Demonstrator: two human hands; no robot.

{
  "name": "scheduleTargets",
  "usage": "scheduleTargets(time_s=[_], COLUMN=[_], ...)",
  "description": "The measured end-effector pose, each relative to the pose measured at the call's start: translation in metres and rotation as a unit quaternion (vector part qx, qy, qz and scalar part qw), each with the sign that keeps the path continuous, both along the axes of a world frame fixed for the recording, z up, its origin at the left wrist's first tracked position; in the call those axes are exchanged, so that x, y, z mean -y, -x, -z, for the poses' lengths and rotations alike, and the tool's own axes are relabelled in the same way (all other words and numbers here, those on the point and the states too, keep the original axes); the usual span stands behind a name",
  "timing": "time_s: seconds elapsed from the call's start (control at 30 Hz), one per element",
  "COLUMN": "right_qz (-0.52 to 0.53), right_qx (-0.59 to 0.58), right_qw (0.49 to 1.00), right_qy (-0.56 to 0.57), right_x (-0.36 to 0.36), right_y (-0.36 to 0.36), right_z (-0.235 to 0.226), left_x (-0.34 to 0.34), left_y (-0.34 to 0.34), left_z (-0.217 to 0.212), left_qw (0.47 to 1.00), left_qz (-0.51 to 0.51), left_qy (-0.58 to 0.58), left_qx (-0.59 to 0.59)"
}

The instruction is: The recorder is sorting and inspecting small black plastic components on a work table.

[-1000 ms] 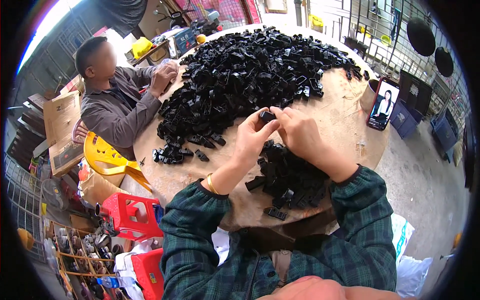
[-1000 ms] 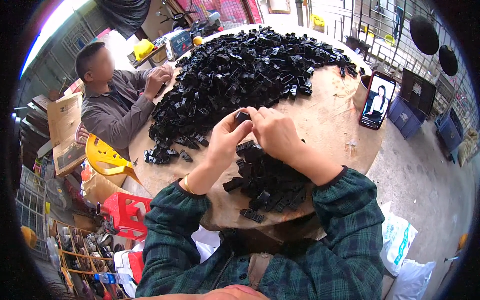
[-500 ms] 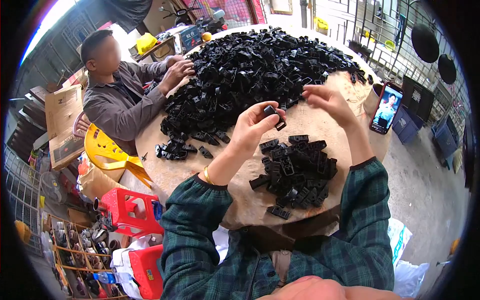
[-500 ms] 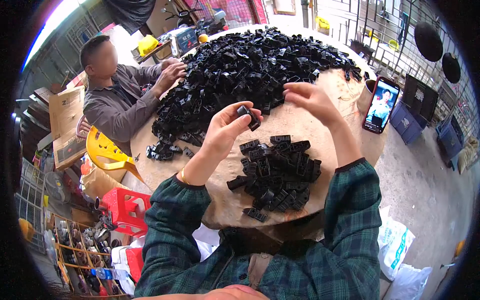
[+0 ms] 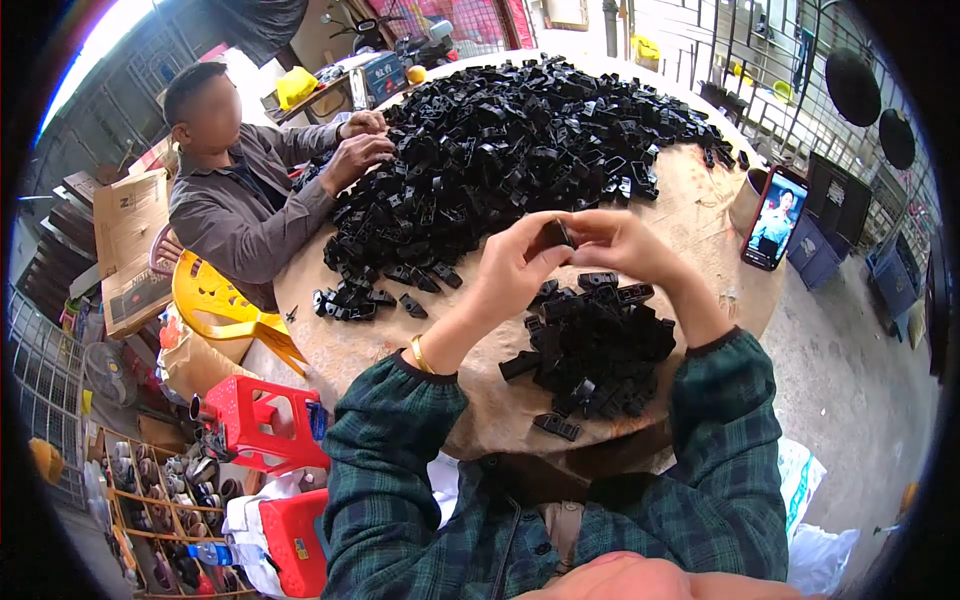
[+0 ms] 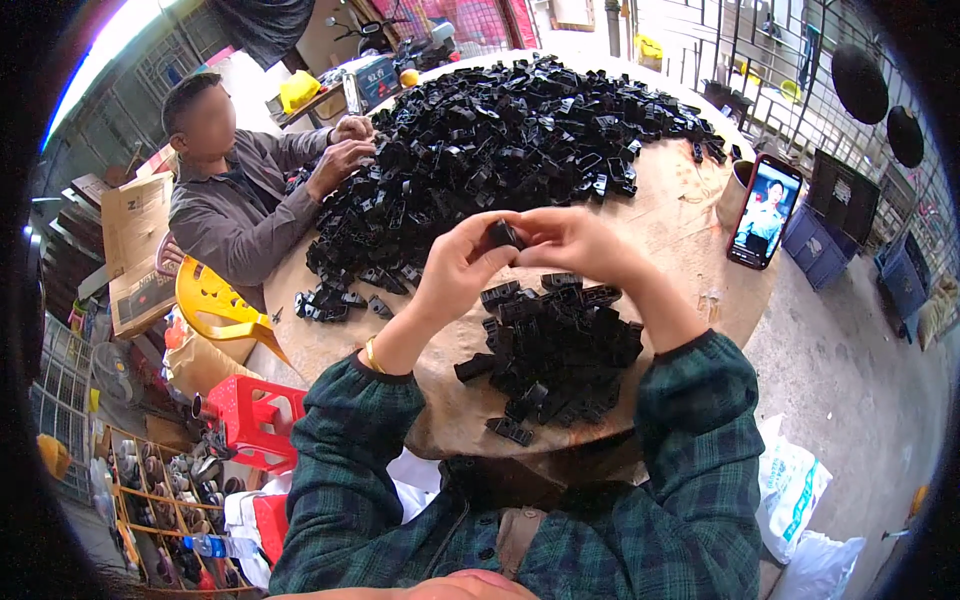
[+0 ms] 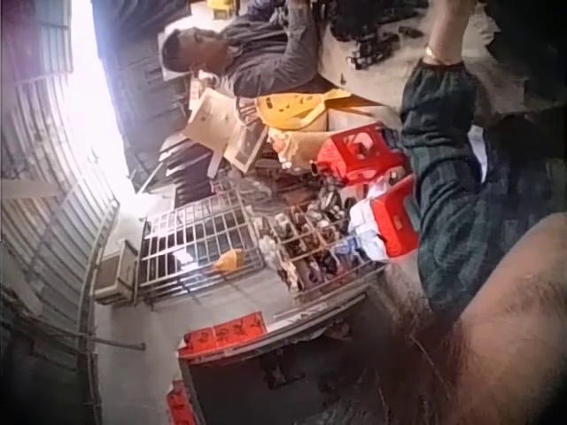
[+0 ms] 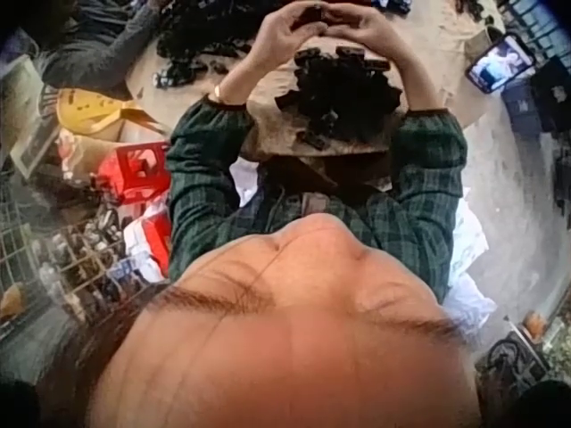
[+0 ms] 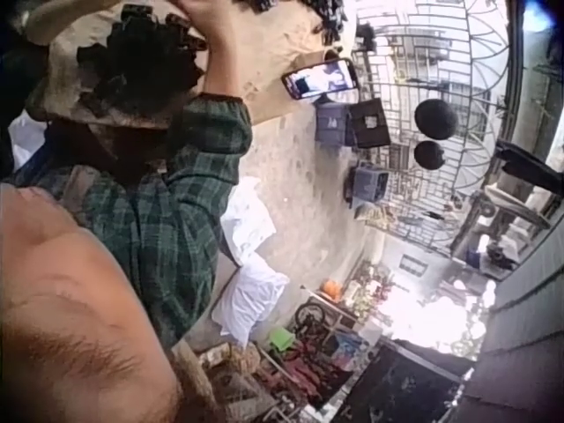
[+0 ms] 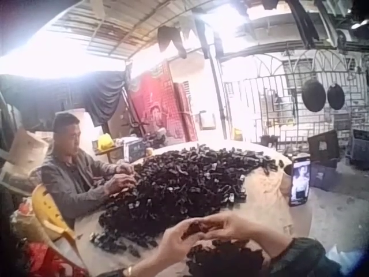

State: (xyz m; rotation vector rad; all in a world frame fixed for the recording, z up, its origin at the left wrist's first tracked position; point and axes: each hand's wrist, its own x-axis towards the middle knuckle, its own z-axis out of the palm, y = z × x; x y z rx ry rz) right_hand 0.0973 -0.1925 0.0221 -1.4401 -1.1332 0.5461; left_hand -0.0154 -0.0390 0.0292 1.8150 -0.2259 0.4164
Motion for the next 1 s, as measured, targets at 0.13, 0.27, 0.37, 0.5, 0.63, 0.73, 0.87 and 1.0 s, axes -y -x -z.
scheduleTargets(time_s=[0.13,0.27,0.37,0.5,0.63,0.73,0.87,1.0], right_qz=[0.22,0.382,0.374,0.397,0.407,0.398,0.395,0.364], right_qx=[-0.02,0.427,0.482,0.44,0.44,0.424,0.41,0.346], right_qw=[0.974,0.809,0.753,0.762,0.751,0.777,0.8,0.841], right_qy=[-0.049,0.129,0.246,0.261,0.278,0.243,0.19,0.202], right_x=[0.026,0.028,0.014,0.011,0.014,0.017,0.024,0.024], right_y=[-0.064,-0.109,-0.104,-0.094,-0.084,-0.084,-0.092,-0.088], right_z=[0.01,0.059,0.073,0.059,0.047,0.048,0.061,0.056], left_x=[0.004,0.007,-0.004,-0.021,-0.023,-0.025,-0.022,-0.022], left_y=[0.008,0.006,-0.015,-0.049,-0.059,-0.059,-0.052,-0.041], left_z=[0.003,0.002,0.018,0.044,0.055,0.055,0.055,0.047], left_qw=[0.976,0.922,0.97,0.919,0.883,0.901,0.895,0.932], left_qz=[0.036,0.149,0.102,-0.115,-0.12,-0.101,-0.127,-0.187], left_qy=[-0.214,-0.356,-0.22,-0.363,-0.439,-0.413,-0.425,-0.305], left_qx=[-0.013,0.012,-0.022,0.104,0.112,0.087,0.039,0.057])
